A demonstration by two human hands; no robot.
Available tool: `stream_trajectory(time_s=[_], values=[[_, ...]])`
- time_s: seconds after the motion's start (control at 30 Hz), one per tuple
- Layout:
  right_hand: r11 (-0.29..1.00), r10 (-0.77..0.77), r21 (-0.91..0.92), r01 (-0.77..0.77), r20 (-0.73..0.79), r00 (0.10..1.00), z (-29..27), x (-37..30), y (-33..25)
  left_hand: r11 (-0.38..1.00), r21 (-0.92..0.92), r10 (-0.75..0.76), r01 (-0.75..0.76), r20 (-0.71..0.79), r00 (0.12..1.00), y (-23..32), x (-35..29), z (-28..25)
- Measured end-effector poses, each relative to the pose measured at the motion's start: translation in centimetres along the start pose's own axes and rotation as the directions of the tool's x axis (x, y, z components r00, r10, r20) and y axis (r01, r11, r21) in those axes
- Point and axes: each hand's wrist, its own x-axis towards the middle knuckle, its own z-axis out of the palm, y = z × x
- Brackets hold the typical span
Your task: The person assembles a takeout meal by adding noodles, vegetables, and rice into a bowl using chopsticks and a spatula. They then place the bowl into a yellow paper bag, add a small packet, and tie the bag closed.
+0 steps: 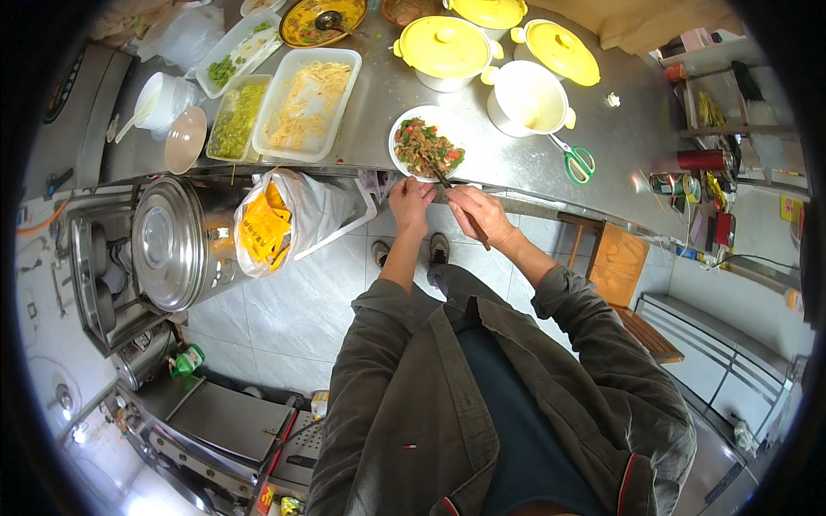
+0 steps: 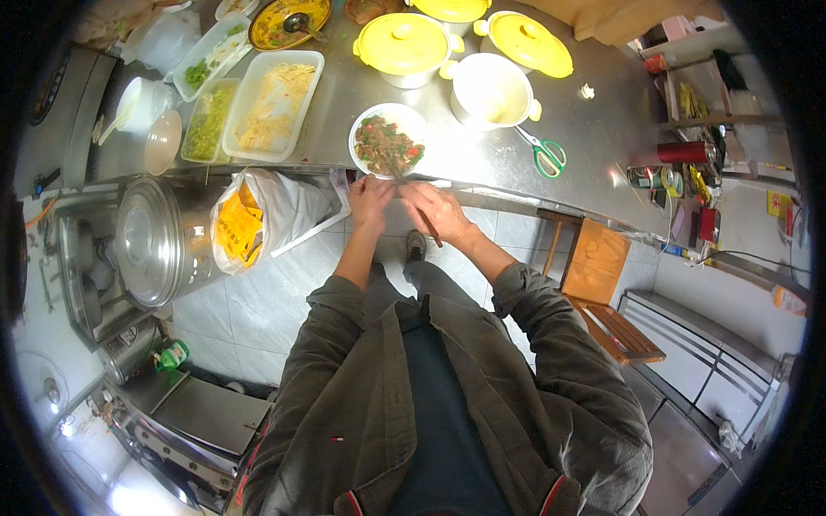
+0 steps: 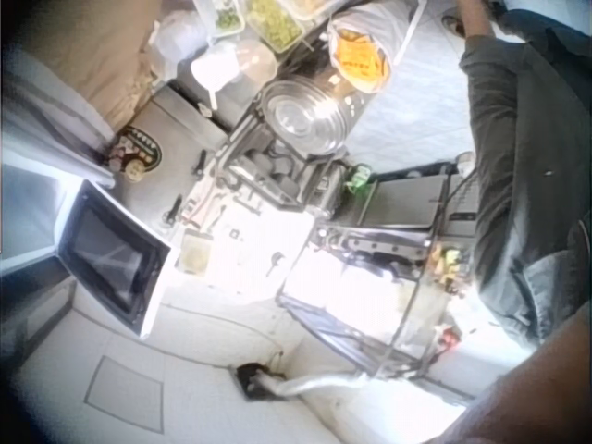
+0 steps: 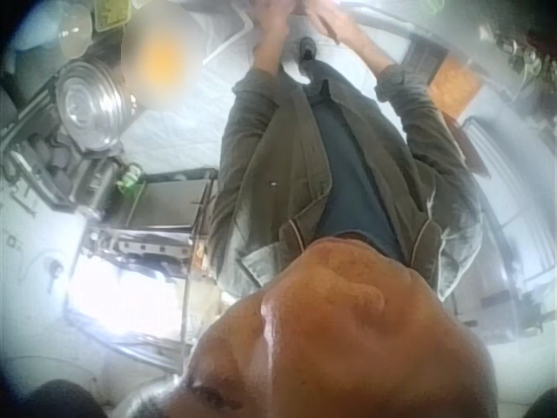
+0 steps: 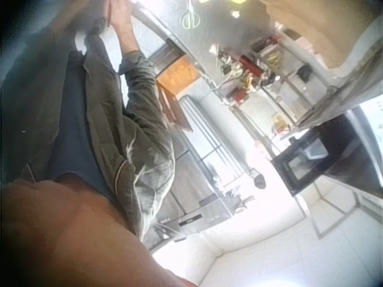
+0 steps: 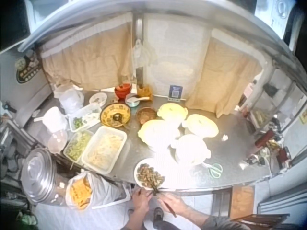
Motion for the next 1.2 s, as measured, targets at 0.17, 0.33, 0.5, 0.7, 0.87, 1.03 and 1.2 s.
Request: stream_trajectory(time_s=[0.17, 0.33, 0.5, 0.7, 0.87, 1.03, 1.2], values=[[0.997, -0.067, -0.02, 0.069, 0.062, 0.996, 0.2, 0.3, -0.1, 0.999, 0.046, 0.005, -0.005, -0.013, 1.0, 0.4, -0.2, 0.2], [0.997, -0.072, 0.013, 0.071, 0.027, 0.997, -0.5, 0.7, -0.1, 0.995, 0.081, 0.059, -0.057, -0.024, 0.998, 0.0, -0.2, 0.0], [0.879, 0.369, 0.343, -0.33, -0.051, 0.928, -3.2, 1.7, -1.7, 0.994, 0.105, 0.043, -0.042, -0.012, 0.999, 0.0, -0.4, -0.3], [0.736, 0.549, 0.468, -0.49, 0.01, 0.835, -0.7, 2.8, -0.6, 0.995, 0.099, 0.018, -0.016, -0.014, 1.0, 0.0, -0.4, -0.7], [0.544, 0.665, 0.663, -0.514, 0.033, 0.746, 0.7, 2.9, 0.9, 0.994, 0.11, -0.016, 0.017, -0.006, 1.0, 0.3, -0.4, -0.8], [0.501, 0.69, 0.657, -0.564, 0.09, 0.718, -0.4, 2.7, 1.4, 0.995, 0.092, -0.037, 0.035, 0.01, 0.999, 0.2, -0.1, -1.2], [0.467, 0.74, 0.654, -0.595, 0.079, 0.668, -2.3, 4.1, -0.4, 0.996, 0.082, -0.043, 0.042, 0.008, 0.999, 0.4, -0.3, -1.1]])
